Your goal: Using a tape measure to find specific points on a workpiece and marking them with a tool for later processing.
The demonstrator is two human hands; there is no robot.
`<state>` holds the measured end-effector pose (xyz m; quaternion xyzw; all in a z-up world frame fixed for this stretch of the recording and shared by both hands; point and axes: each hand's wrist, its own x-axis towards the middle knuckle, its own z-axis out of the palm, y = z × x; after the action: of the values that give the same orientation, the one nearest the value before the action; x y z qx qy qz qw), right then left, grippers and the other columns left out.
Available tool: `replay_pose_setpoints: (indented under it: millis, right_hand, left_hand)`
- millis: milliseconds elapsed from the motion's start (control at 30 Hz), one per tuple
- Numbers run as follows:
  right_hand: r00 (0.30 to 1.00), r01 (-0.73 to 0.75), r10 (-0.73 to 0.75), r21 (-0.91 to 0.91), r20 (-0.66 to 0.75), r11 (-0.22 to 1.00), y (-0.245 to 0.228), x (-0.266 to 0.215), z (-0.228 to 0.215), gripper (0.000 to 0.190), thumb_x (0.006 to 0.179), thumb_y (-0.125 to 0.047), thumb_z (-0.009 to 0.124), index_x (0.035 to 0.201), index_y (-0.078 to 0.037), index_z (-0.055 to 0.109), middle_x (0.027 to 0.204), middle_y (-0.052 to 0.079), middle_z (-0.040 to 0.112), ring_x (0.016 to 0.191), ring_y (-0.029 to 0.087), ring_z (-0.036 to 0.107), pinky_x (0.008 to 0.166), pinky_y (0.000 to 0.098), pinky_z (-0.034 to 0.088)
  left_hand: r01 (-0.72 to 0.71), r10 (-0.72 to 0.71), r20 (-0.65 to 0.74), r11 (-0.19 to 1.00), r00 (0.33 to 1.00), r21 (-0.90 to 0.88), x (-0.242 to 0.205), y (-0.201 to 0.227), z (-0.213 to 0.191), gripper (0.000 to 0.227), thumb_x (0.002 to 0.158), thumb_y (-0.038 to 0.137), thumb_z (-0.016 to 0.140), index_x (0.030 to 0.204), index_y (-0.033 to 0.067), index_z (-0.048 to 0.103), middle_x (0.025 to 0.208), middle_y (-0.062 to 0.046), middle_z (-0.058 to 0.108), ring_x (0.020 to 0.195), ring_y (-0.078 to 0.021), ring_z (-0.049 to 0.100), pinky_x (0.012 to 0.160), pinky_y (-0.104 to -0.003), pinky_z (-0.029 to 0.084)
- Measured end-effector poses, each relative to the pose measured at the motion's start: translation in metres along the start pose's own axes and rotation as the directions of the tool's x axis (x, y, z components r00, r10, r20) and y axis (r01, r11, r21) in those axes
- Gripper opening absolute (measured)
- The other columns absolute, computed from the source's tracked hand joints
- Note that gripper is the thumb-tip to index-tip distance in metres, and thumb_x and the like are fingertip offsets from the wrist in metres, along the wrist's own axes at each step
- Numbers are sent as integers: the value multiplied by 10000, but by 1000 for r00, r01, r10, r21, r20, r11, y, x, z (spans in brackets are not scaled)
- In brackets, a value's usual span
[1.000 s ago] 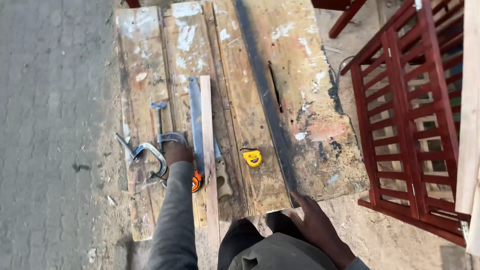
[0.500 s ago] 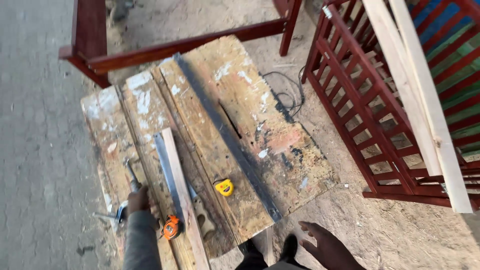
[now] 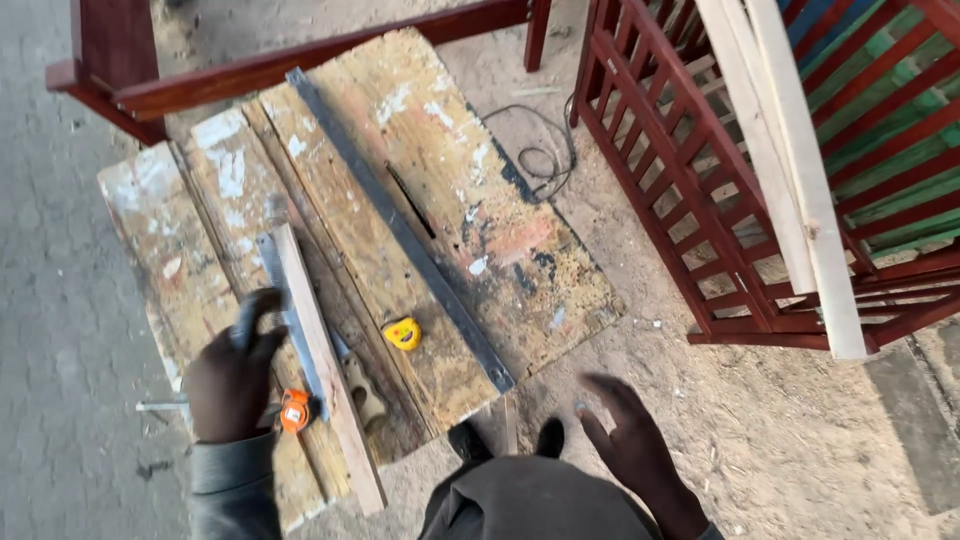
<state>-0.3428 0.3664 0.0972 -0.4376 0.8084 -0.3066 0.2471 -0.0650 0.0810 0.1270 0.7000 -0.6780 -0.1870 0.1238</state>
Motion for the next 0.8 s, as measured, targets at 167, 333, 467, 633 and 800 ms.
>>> replay_pose_setpoints:
  millis: [167, 333, 467, 633, 800]
  right_hand:
    - [813, 422, -543, -430, -210, 798, -47, 9, -16, 574, 747, -238, 616, 1229, -40, 376, 1297, 123, 366, 1199, 291, 355, 992, 386, 297]
    - [754, 657, -425, -581, 500, 480, -27, 11, -36, 442, 735, -307, 527, 1125, -107, 472, 1027, 94, 546, 975, 221, 491, 962, 384, 281]
    - [728, 664, -261, -559, 634, 497, -20, -17, -65, 172, 825, -346, 421, 888, -201, 488, 620, 3, 536, 511, 258, 546, 429, 418, 398]
    - [724, 688, -345, -587, 598, 426, -34, -31, -103, 238, 801, -419, 452, 861, -200, 525, 573, -23, 561, 392, 243, 495, 395, 364, 392]
    - [915, 324, 22, -765, 404, 556, -43, -28, -124, 254, 763, -435, 400, 960, -309, 500, 568, -29, 594, 439, 226, 540, 421, 364, 427]
  left_hand:
    - [-235, 258, 501, 966, 826, -110, -71, 52, 34, 283, 660, 374, 643, 700, 103, 572, 558, -108, 563, 482, -243, 500, 469, -371, 318]
    - [-554, 804, 584, 539, 114, -634, -114, 94, 55, 226, 620, 319, 696, 775, 163, 645, 688, -27, 658, 602, -169, 628, 525, -306, 451]
    - [-440, 820, 570, 496, -47, -749, -119, 115, 61, 209, 675, 267, 655, 729, 69, 615, 640, -52, 623, 541, -166, 588, 493, -304, 455]
    - [361, 700, 593, 714, -398, -600, -95, 132, 80, 203, 785, 239, 561, 901, 73, 554, 623, -37, 538, 521, -104, 546, 471, -222, 464]
    - [868, 861, 152, 495, -485, -38, -128, 104, 138, 623, 854, 518, 270, 1039, -40, 476, 1275, -220, 349, 1112, -391, 340, 884, -491, 306]
